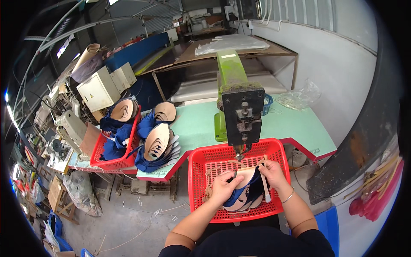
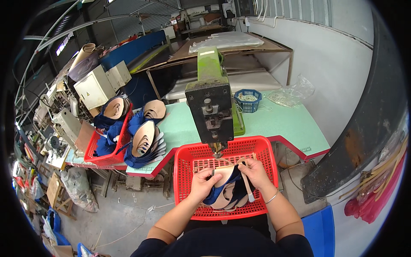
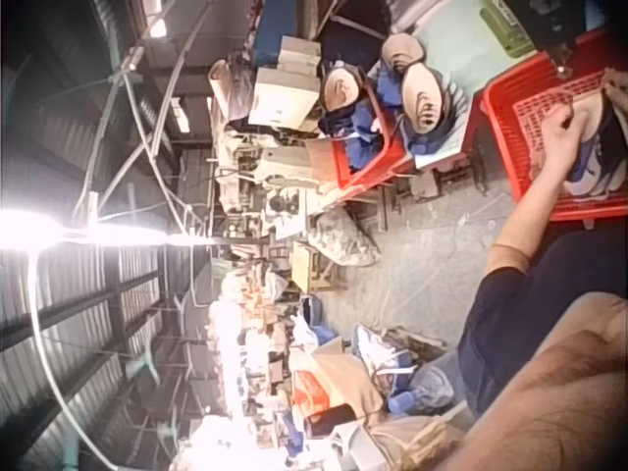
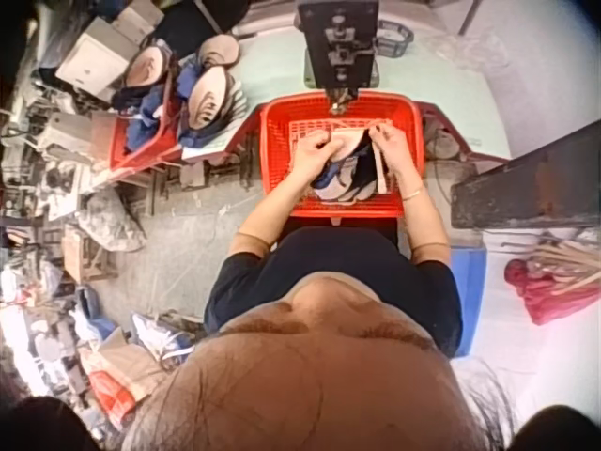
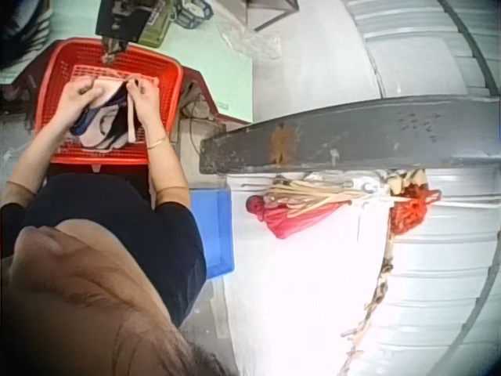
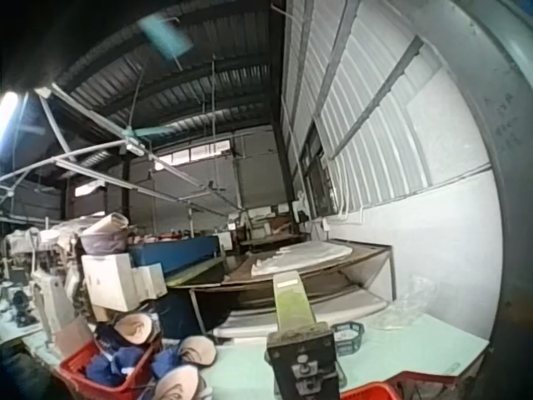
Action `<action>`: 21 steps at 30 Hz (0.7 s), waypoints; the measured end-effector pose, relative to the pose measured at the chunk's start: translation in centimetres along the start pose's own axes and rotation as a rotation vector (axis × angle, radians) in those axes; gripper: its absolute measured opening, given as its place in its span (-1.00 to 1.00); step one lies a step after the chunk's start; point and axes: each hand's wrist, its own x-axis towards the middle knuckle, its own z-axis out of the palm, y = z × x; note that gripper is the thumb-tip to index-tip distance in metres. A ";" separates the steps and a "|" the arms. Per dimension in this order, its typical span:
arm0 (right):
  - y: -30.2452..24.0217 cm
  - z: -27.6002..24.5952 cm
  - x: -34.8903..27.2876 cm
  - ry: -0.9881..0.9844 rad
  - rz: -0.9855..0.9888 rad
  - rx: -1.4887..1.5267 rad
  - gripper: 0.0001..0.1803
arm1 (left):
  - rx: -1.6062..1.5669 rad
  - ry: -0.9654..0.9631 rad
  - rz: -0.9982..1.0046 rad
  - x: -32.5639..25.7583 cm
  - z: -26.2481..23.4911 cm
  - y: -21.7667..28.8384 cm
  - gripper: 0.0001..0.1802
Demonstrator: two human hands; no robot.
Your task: The person assembles blue sandals by attaching white plastic buckles to the straps using a green manual press machine. They pick up a sandal from a red basket, position the buckle under the press, and operate the machine to secure the component. The finished sandals are placed into a second red basket.
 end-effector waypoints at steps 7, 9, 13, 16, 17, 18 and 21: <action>-3.7 -0.4 0.9 0.017 0.150 0.293 -0.86 | -0.167 0.072 -0.097 2.7 1.3 1.8 -0.85; -3.2 -0.9 1.1 0.052 0.163 0.336 -0.85 | -0.162 0.105 -0.139 2.9 1.9 3.0 -0.86; -3.6 -0.3 1.2 0.094 0.138 0.354 -0.84 | -0.164 0.147 -0.140 3.1 2.1 3.9 -0.88; -3.6 0.1 1.3 0.109 0.133 0.363 -0.84 | -0.225 0.158 -0.169 3.2 2.0 4.2 -0.88; -3.6 0.2 1.4 0.115 0.130 0.369 -0.84 | -0.222 0.161 -0.171 3.1 1.8 4.3 -0.88; -3.6 0.2 1.4 0.121 0.134 0.365 -0.84 | -0.219 0.164 -0.173 3.1 1.7 4.3 -0.87; -3.7 0.6 1.4 0.138 0.141 0.334 -0.84 | -0.243 0.190 -0.145 2.9 1.6 4.0 -0.87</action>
